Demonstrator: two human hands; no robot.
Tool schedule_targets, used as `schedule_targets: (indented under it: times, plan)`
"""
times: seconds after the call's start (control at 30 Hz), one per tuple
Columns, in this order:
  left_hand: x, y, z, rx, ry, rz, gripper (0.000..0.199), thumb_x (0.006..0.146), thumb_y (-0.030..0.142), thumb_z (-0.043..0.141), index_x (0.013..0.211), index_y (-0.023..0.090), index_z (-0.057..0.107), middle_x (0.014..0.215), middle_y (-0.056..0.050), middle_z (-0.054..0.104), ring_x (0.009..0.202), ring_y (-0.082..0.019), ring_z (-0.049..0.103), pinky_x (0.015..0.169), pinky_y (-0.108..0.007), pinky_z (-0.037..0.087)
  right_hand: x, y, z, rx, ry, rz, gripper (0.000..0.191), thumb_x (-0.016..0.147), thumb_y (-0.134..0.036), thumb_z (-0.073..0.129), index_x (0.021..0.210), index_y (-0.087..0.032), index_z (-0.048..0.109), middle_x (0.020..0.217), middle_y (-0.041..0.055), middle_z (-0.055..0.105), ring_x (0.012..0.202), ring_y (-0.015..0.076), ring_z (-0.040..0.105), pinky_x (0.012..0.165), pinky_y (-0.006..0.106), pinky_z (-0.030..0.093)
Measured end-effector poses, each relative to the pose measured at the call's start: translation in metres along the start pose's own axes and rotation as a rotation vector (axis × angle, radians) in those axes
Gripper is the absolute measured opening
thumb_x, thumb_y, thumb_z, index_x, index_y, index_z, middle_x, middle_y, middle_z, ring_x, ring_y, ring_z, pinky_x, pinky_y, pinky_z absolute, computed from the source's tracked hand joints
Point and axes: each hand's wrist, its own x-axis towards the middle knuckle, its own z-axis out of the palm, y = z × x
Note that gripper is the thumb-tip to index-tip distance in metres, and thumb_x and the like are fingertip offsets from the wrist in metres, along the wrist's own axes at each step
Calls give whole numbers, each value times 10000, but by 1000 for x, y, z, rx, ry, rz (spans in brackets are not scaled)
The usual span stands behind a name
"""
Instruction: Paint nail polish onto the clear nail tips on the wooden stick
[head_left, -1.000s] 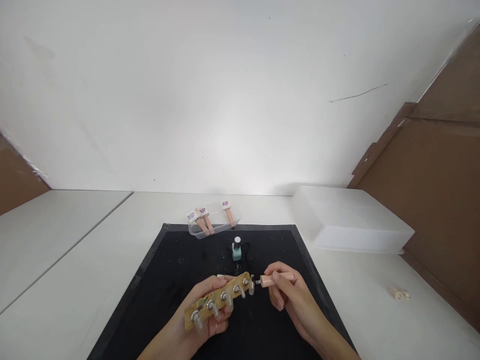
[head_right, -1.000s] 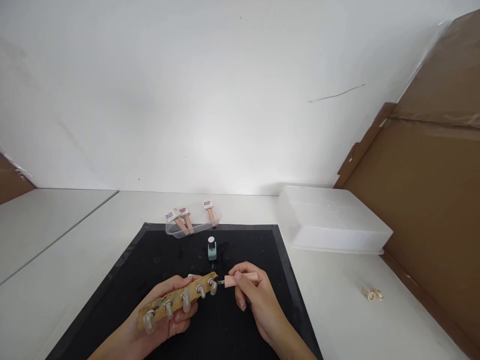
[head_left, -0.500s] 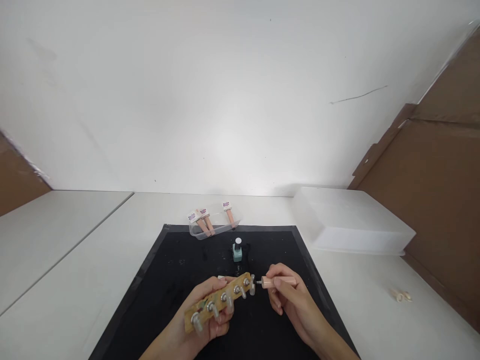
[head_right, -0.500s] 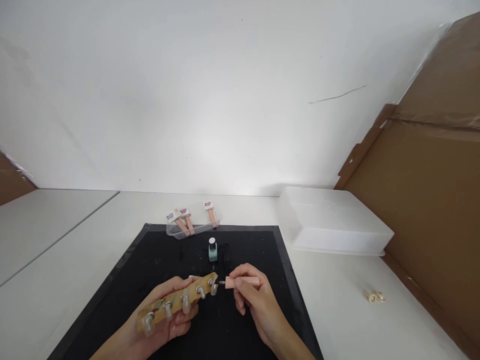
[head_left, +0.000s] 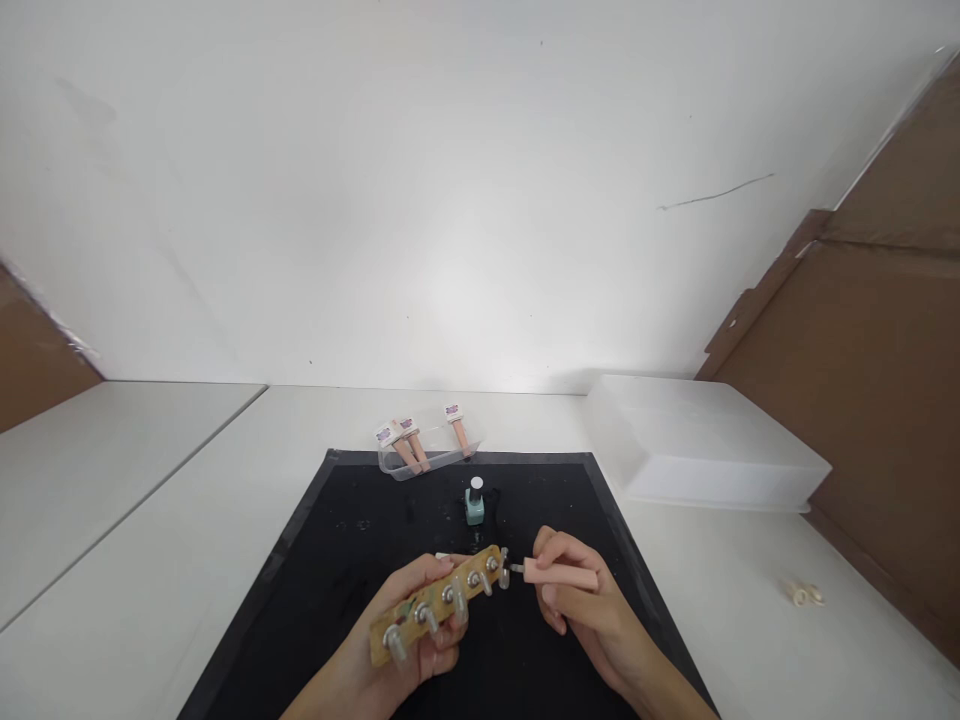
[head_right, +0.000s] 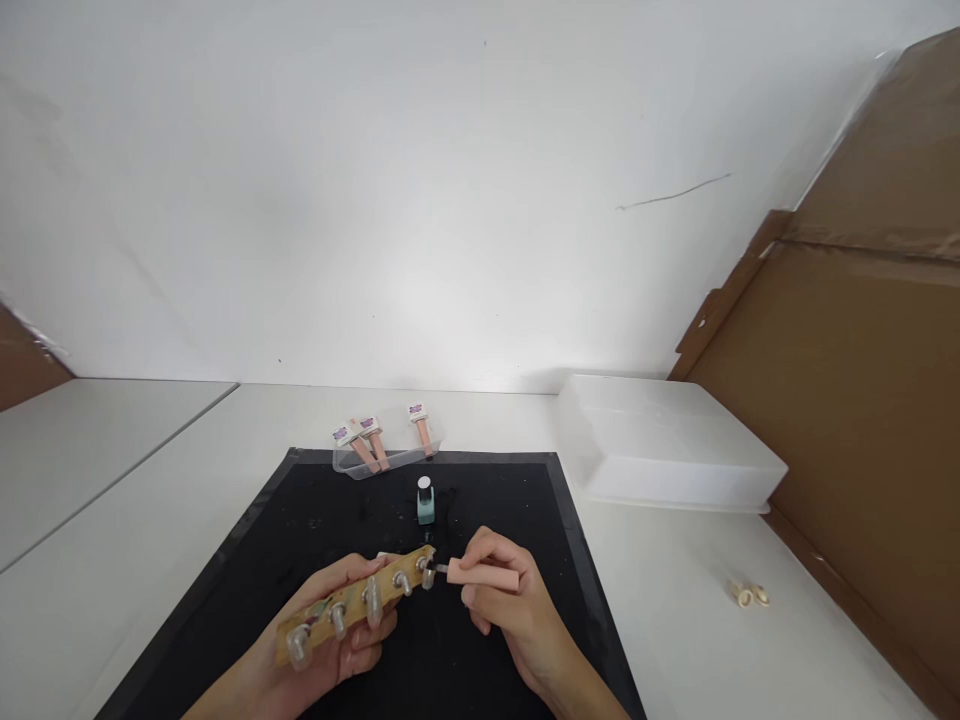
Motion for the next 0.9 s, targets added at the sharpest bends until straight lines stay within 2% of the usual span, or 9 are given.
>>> schedule_targets:
  times: [0.17, 0.43, 0.6, 0.67, 0.8, 0.9]
  plan:
    - [2, -1, -3, -25, -25, -10, 177, 760, 286, 539, 768, 138, 636, 461, 6, 523, 404, -62, 383, 449, -192, 226, 1, -2, 3, -1, -4, -11, 92, 634, -114, 725, 641, -201, 696, 699, -44, 408, 437, 33, 357, 407, 222, 214]
    - [5, -2, -5, -38, -39, -2, 154, 750, 280, 558, 744, 142, 626, 461, 8, 521, 406, -65, 386, 441, -189, 224, 1, -3, 5, -16, 7, -16, 132, 633, -114, 736, 560, -224, 720, 689, -40, 395, 448, 38, 344, 389, 213, 205]
    - [3, -4, -5, -27, -39, -1, 169, 753, 294, 559, 750, 143, 635, 466, 9, 524, 412, -65, 383, 445, -190, 239, 0, -1, 3, -35, 14, -2, 52, 631, -177, 760, 643, -199, 715, 707, -33, 430, 446, 41, 352, 397, 217, 224]
    - [2, -4, -5, -26, -32, 0, 180, 752, 301, 561, 758, 138, 638, 472, 5, 530, 423, -69, 394, 450, -192, 247, -1, -1, 2, -39, 24, 21, 97, 635, -214, 769, 700, -195, 700, 681, -34, 460, 443, 46, 359, 407, 217, 241]
    - [4, -4, -6, -26, -31, -7, 186, 745, 299, 563, 739, 128, 634, 467, 6, 524, 415, -64, 390, 446, -188, 241, -1, -1, 1, -84, 63, 86, 205, 680, -322, 749, 793, -178, 657, 510, -60, 449, 430, 69, 361, 425, 213, 264]
    - [6, -6, -7, -22, -50, -17, 180, 740, 295, 555, 763, 133, 632, 469, 6, 527, 409, -65, 392, 443, -187, 237, 1, 1, 0, -121, 101, 92, 252, 713, -387, 715, 776, -154, 644, 474, -65, 426, 420, 69, 330, 413, 207, 260]
